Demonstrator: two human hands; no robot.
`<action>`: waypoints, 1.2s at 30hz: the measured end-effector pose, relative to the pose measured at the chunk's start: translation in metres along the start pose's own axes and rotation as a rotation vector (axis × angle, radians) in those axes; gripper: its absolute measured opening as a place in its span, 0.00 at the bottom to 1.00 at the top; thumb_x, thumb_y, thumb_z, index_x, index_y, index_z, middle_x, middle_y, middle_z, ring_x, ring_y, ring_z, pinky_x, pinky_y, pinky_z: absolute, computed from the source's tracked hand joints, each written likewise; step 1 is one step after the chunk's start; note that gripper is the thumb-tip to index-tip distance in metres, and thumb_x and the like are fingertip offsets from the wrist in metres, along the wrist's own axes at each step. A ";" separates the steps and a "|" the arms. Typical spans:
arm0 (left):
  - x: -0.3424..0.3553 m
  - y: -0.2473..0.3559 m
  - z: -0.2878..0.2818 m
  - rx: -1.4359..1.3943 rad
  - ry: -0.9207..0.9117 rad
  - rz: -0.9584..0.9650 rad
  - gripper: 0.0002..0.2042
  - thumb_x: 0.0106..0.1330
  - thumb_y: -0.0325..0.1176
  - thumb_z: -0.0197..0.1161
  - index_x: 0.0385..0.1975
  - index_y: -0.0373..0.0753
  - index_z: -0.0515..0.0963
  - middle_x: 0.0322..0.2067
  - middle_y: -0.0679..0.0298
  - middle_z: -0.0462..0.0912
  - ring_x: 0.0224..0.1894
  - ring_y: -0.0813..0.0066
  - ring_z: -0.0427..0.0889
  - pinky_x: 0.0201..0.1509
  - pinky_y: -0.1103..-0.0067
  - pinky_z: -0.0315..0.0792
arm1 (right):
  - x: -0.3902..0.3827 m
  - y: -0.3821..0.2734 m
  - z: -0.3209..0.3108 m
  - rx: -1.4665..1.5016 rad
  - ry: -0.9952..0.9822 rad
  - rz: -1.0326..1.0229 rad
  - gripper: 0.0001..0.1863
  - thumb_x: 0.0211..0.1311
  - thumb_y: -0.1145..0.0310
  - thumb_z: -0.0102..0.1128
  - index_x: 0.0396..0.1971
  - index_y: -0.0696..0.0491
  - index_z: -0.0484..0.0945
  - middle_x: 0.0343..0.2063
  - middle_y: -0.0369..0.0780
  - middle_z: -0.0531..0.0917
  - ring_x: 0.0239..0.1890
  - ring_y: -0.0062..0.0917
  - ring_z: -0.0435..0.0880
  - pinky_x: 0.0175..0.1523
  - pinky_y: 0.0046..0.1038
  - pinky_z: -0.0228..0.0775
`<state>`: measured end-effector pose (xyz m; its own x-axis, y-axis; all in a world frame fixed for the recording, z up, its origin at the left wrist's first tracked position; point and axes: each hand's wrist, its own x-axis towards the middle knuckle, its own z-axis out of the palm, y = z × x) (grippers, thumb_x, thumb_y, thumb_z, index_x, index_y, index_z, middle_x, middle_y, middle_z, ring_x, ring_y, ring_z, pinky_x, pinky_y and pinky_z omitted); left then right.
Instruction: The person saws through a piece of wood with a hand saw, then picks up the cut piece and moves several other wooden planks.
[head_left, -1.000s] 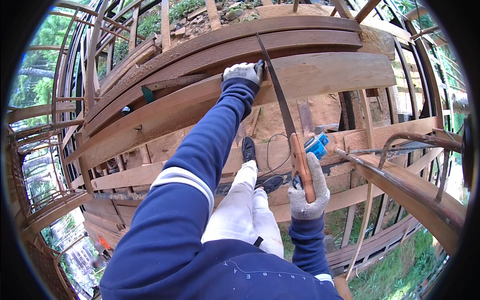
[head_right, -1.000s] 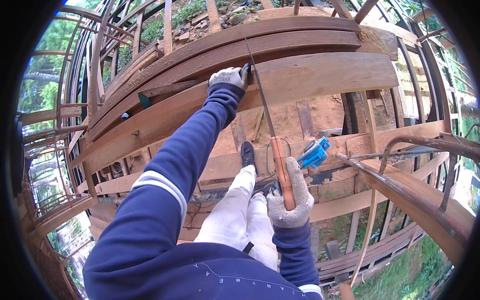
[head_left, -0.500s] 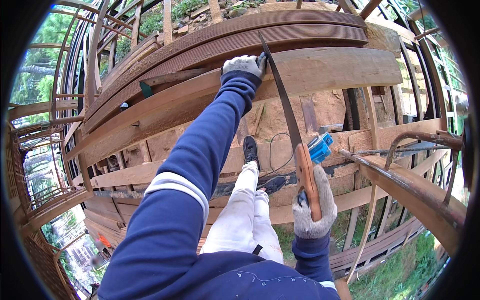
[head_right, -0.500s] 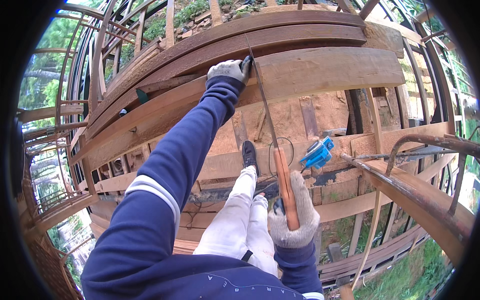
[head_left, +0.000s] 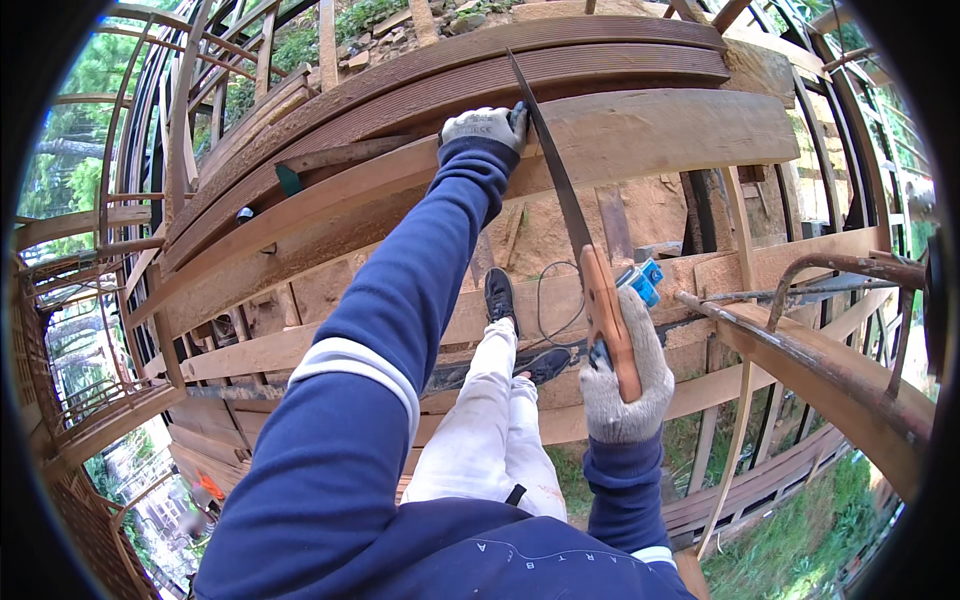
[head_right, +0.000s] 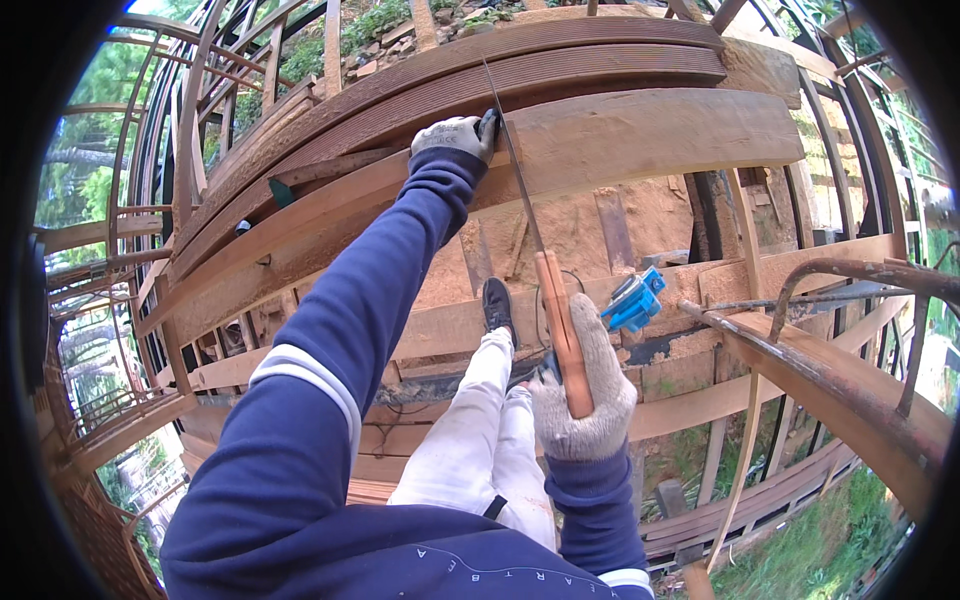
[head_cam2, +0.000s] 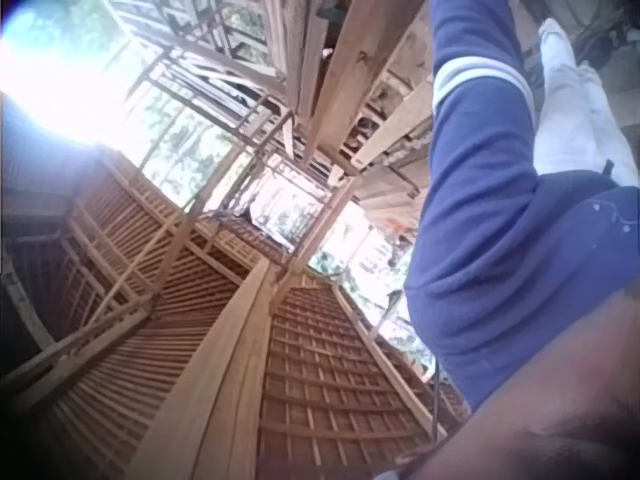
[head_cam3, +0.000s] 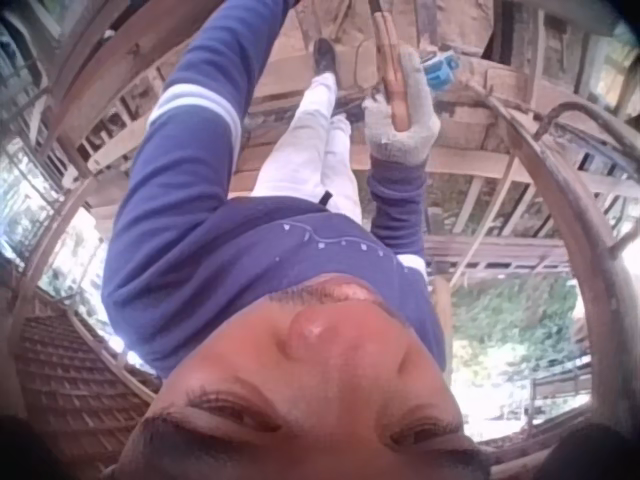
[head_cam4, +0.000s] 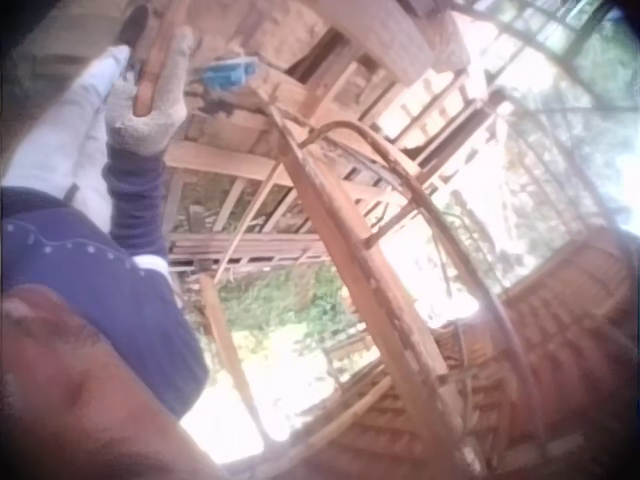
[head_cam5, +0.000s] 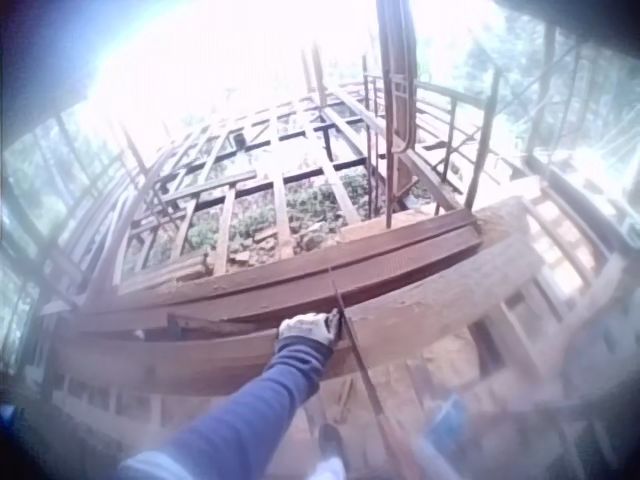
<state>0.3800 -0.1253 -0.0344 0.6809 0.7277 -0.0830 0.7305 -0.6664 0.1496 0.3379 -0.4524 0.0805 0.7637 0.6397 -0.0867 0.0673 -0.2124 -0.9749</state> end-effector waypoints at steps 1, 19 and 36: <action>0.002 -0.001 0.001 0.010 -0.006 -0.001 0.29 0.76 0.58 0.40 0.38 0.46 0.88 0.35 0.57 0.89 0.41 0.55 0.87 0.48 0.61 0.78 | -0.002 0.003 0.000 -0.014 0.000 -0.027 0.37 0.55 0.68 0.60 0.66 0.67 0.68 0.63 0.54 0.76 0.66 0.39 0.75 0.67 0.34 0.68; 0.001 -0.003 0.004 -0.012 0.011 0.026 0.30 0.76 0.58 0.39 0.38 0.45 0.88 0.36 0.55 0.88 0.42 0.54 0.87 0.49 0.61 0.77 | -0.028 0.005 -0.006 -0.178 0.013 -0.133 0.35 0.54 0.73 0.61 0.65 0.67 0.69 0.59 0.55 0.79 0.60 0.37 0.81 0.63 0.32 0.72; 0.002 0.002 0.004 -0.024 0.073 0.042 0.29 0.76 0.58 0.41 0.36 0.46 0.88 0.34 0.58 0.89 0.39 0.56 0.87 0.48 0.62 0.78 | -0.022 0.015 -0.003 0.094 0.058 -0.136 0.36 0.55 0.76 0.61 0.67 0.66 0.67 0.60 0.54 0.79 0.54 0.32 0.86 0.56 0.28 0.76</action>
<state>0.3825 -0.1259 -0.0383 0.7042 0.7100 -0.0044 0.6996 -0.6929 0.1747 0.3239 -0.4725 0.0686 0.7877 0.6134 0.0562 0.1138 -0.0552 -0.9920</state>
